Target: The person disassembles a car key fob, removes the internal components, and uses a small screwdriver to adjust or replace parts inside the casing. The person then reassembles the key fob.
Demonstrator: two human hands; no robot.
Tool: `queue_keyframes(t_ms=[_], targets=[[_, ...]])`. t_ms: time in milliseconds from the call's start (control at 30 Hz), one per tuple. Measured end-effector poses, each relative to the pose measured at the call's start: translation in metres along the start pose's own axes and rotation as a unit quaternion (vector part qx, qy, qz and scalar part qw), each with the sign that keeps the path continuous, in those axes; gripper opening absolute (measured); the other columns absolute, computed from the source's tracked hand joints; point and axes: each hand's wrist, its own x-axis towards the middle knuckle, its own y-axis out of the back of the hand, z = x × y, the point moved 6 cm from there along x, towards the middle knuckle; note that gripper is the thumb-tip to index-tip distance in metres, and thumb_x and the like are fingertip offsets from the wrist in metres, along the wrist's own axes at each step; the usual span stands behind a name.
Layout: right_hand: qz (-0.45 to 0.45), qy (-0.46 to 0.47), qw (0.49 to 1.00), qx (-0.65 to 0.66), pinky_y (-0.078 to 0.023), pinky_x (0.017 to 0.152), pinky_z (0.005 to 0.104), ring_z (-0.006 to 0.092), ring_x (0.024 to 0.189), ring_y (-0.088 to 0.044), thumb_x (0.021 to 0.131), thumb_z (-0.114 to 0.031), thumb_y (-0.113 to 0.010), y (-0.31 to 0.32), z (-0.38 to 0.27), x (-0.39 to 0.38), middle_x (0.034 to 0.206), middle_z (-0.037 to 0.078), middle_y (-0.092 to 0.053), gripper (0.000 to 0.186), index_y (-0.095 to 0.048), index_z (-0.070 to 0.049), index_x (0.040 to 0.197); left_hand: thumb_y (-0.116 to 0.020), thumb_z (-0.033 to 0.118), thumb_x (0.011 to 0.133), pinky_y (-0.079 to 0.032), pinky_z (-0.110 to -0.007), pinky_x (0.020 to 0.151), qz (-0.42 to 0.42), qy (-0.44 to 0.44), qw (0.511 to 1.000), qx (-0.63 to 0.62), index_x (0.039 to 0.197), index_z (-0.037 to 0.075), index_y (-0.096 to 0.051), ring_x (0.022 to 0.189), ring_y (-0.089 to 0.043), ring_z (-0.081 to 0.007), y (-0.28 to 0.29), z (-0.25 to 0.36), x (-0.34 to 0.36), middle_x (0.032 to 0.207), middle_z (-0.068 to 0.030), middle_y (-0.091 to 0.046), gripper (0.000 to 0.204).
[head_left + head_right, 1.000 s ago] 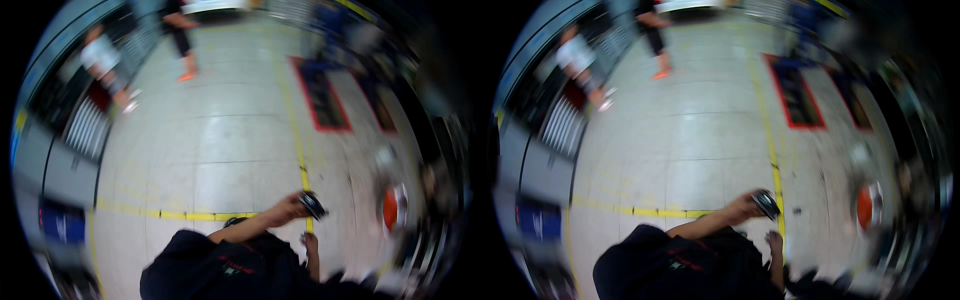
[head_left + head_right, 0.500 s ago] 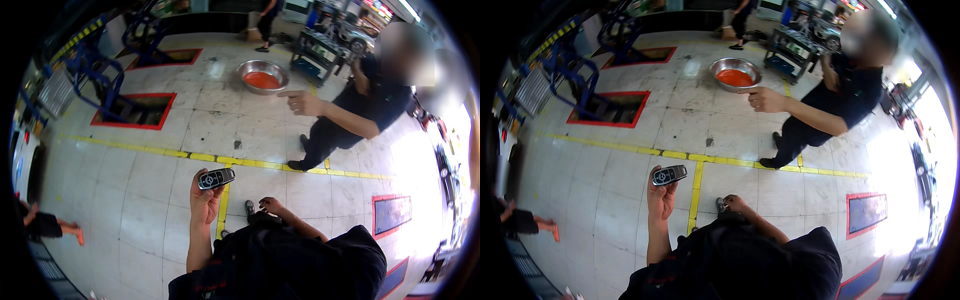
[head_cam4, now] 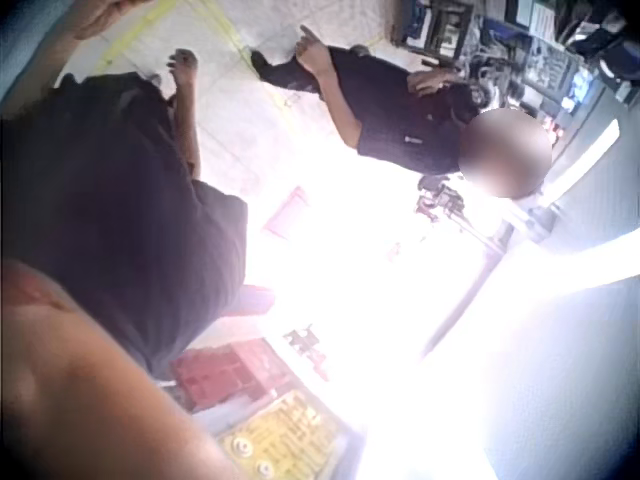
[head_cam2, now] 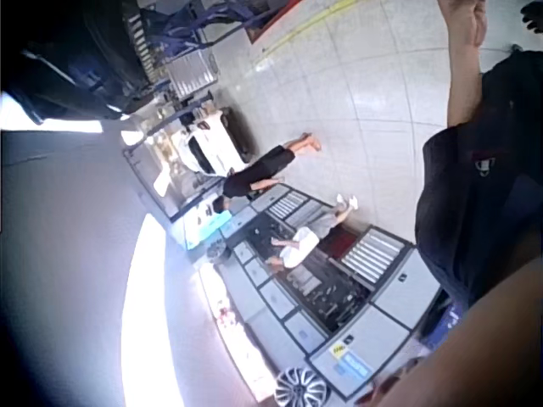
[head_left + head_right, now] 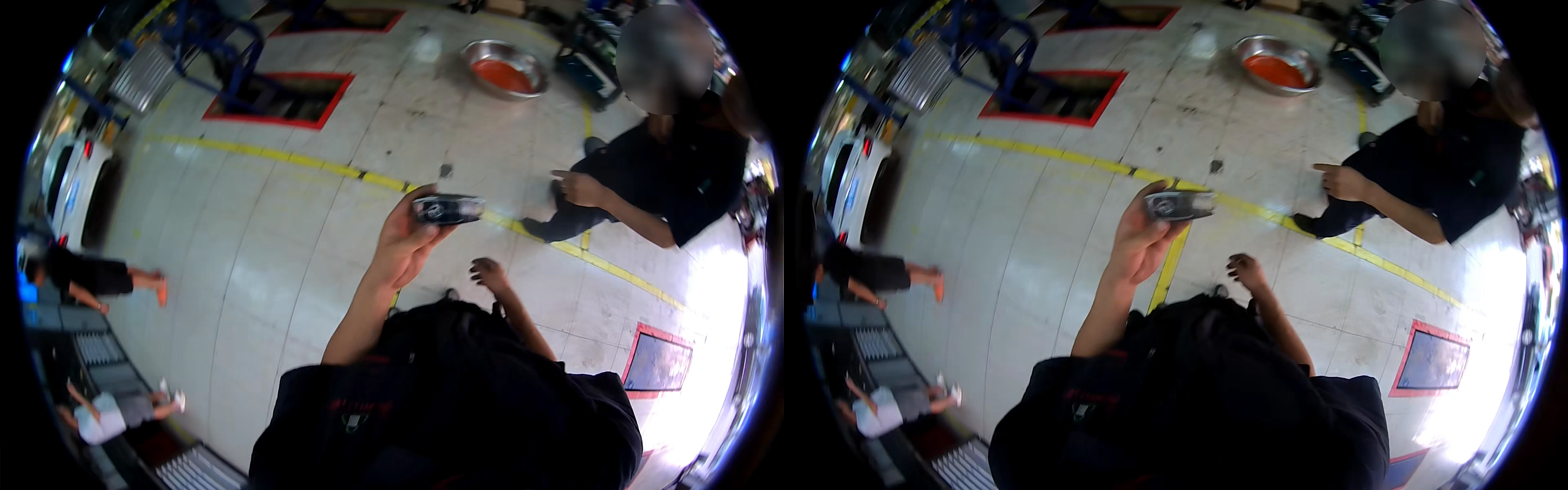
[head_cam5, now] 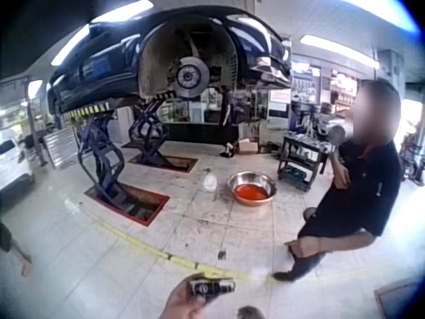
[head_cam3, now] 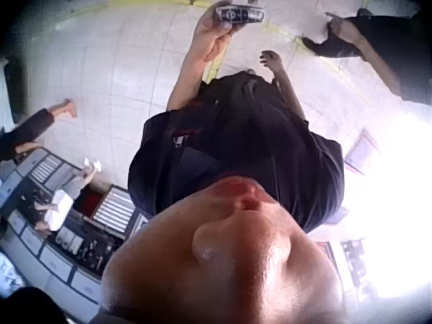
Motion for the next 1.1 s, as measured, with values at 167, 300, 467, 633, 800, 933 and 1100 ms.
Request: queue_keyframes(t_ms=[167, 300, 467, 633, 800, 933, 1100], targets=[[0.001, -0.029, 1.000, 0.003, -0.049, 0.065, 0.0277, 0.0166, 0.076, -0.063, 0.094, -0.023, -0.051, 0.014, -0.025, -0.010, 0.093, 0.009, -0.065, 0.028, -0.058, -0.003, 0.112, -0.062, -0.004, 0.084, -0.044, -0.040, 0.103, 0.033, 0.032, 0.999, -0.008, 0.132, 0.001, -0.040, 0.111, -0.055, -0.0220, -0.001, -0.012, -0.001, 0.122, -0.0118, -0.052, 0.053], [-0.001, 0.023, 0.997, 0.074, -0.048, 0.070, 0.0270, 0.0153, 0.082, -0.062, 0.095, -0.020, -0.051, 0.010, -0.085, -0.034, 0.097, 0.008, -0.064, 0.028, -0.056, -0.001, 0.115, -0.065, -0.003, 0.081, -0.047, -0.038, 0.099, 0.072, 0.046, 0.989, 0.119, 0.128, -0.001, -0.042, 0.111, -0.055, -0.0237, 0.008, -0.019, -0.003, 0.120, -0.0145, -0.053, 0.053], [-0.086, 0.190, 0.968, 0.138, -0.049, 0.078, 0.0292, 0.0161, 0.090, -0.060, 0.090, -0.009, -0.057, 0.008, -0.205, -0.084, 0.109, 0.010, -0.059, 0.040, -0.046, 0.000, 0.127, -0.064, -0.006, 0.080, -0.050, -0.035, 0.093, 0.107, 0.069, 0.960, 0.248, 0.125, -0.002, -0.047, 0.104, -0.058, -0.0203, 0.008, -0.033, 0.005, 0.116, -0.0116, -0.054, 0.048], [-0.181, 0.251, 0.944, 0.115, -0.048, 0.081, 0.0289, 0.0144, 0.093, -0.059, 0.079, -0.002, -0.069, -0.009, -0.252, -0.109, 0.105, 0.008, -0.058, 0.060, -0.040, 0.001, 0.132, -0.063, -0.006, 0.080, -0.052, -0.034, 0.089, 0.108, 0.089, 0.957, 0.256, 0.123, -0.003, -0.048, 0.101, -0.059, -0.0196, 0.009, -0.037, 0.002, 0.114, -0.0114, -0.055, 0.045], [-0.129, 0.261, 0.955, 0.062, -0.048, 0.083, 0.0297, 0.0153, 0.095, -0.059, 0.078, -0.004, -0.071, -0.020, -0.260, -0.114, 0.104, 0.009, -0.062, 0.051, -0.049, 0.002, 0.124, -0.067, -0.001, 0.079, -0.051, -0.033, 0.087, 0.111, 0.096, 0.950, 0.276, 0.122, -0.003, -0.050, 0.100, -0.059, -0.0189, 0.008, -0.035, -0.006, 0.113, -0.0097, -0.056, 0.046], [-0.098, 0.284, 0.954, -0.006, -0.050, 0.078, 0.0300, 0.0158, 0.087, -0.062, 0.077, -0.008, -0.073, -0.024, -0.262, -0.121, 0.100, 0.010, -0.065, 0.045, -0.056, 0.000, 0.118, -0.067, -0.005, 0.077, -0.050, -0.028, 0.082, 0.110, 0.076, 0.951, 0.280, 0.125, -0.001, -0.048, 0.101, -0.059, -0.0172, 0.018, -0.035, -0.017, 0.114, -0.0085, -0.056, 0.051], [-0.103, 0.272, 0.956, -0.037, -0.051, 0.077, 0.0321, 0.0176, 0.083, -0.064, 0.080, -0.014, -0.072, -0.025, -0.263, -0.127, 0.095, 0.011, -0.065, 0.043, -0.056, -0.001, 0.118, -0.069, -0.007, 0.074, -0.051, -0.030, 0.084, 0.117, 0.051, 0.962, 0.240, 0.121, -0.002, -0.049, 0.099, -0.057, -0.0169, 0.024, -0.042, -0.023, 0.108, -0.0082, -0.058, 0.051]])
